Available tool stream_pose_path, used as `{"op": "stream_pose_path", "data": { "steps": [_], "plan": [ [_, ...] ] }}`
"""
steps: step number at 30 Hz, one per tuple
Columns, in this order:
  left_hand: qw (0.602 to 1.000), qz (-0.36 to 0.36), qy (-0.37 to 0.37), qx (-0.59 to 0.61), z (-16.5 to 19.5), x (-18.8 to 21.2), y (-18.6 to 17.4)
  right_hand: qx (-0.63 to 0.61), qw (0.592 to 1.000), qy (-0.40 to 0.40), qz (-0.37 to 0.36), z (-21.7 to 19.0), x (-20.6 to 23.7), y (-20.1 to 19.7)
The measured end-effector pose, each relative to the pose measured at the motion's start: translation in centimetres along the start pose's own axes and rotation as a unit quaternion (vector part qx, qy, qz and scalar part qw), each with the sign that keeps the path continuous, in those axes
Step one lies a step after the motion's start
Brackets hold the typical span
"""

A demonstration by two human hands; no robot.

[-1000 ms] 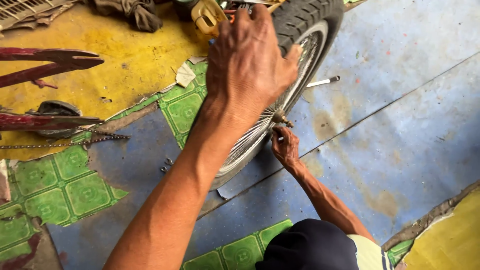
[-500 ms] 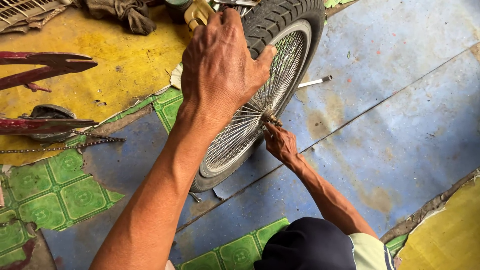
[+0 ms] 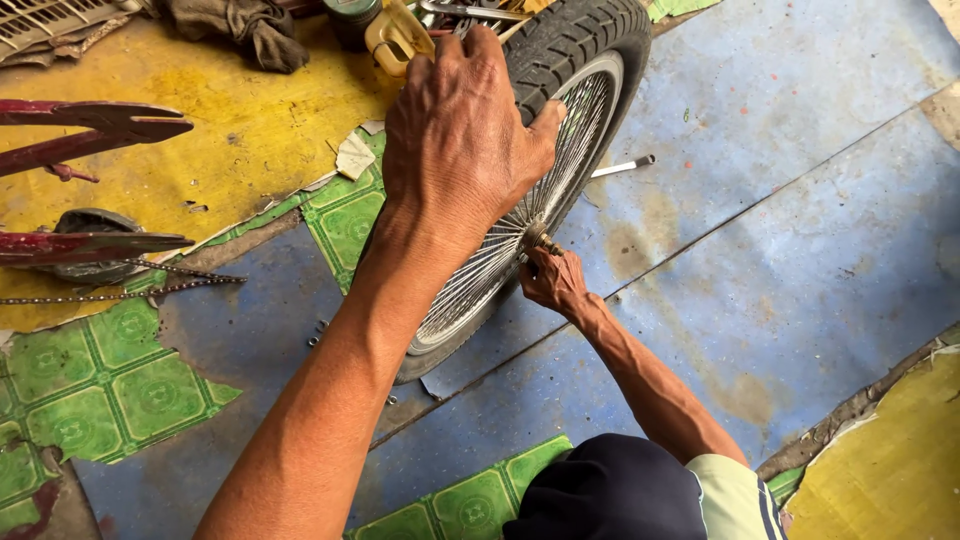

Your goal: The person kneels on the floor beside a red BMX bicycle lying upside down and uses wrenches to loosen the rear axle nuts, then pulls the rear wheel free from the frame and chain. They then hold the wheel on their lap and work the tire off the rim by hand, ending with the tire separated from the wheel.

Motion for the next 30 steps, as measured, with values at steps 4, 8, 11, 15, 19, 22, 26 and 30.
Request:
{"op": "stream_pose_path", "data": {
  "steps": [4, 8, 11, 15, 19, 22, 26, 30],
  "plan": [
    [1.000, -0.019, -0.009, -0.010, 0.4, 0.2, 0.3, -0.017, 1.000, -0.010, 0.005, 0.2, 0.2, 0.2],
    [1.000, -0.001, -0.001, -0.010, 1.3, 0.4, 0.0, -0.036, 0.998, -0.036, 0.049, -0.3, 0.4, -0.5],
    [1.000, -0.025, -0.016, 0.005, 2.0, 0.5, 0.0, -0.011, 1.000, -0.005, 0.021, -0.3, 0.8, -0.8],
    [0.995, -0.078, -0.056, 0.027, 2.0, 0.7, -0.4, -0.072, 0.996, 0.031, 0.033, -0.1, 2.5, -2.0],
    [0.982, -0.141, -0.125, 0.032, 0.7, 0.9, -1.7, -0.165, 0.973, 0.159, 0.039, 2.0, 5.6, -3.3],
    [0.971, -0.171, -0.165, 0.037, -0.2, 1.2, -2.4, -0.203, 0.960, 0.153, 0.118, 3.4, 6.1, -6.4],
    [0.999, -0.017, -0.040, 0.032, 1.0, 1.6, -3.9, -0.183, 0.942, 0.124, 0.253, 3.5, 4.1, -13.8],
    [0.992, -0.078, -0.089, 0.049, 1.2, 2.0, -3.1, -0.156, 0.938, 0.023, 0.310, 0.4, 0.7, -23.3]
  ]
}}
Point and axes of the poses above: each hand's wrist, its own x-axis away from the middle knuckle, its own y-axis out of the palm, z = x × y, the point moved 5 cm from there along -x, towards the middle knuckle, and after that the axes turned 9 degrees about x, right-handed, at the moved point
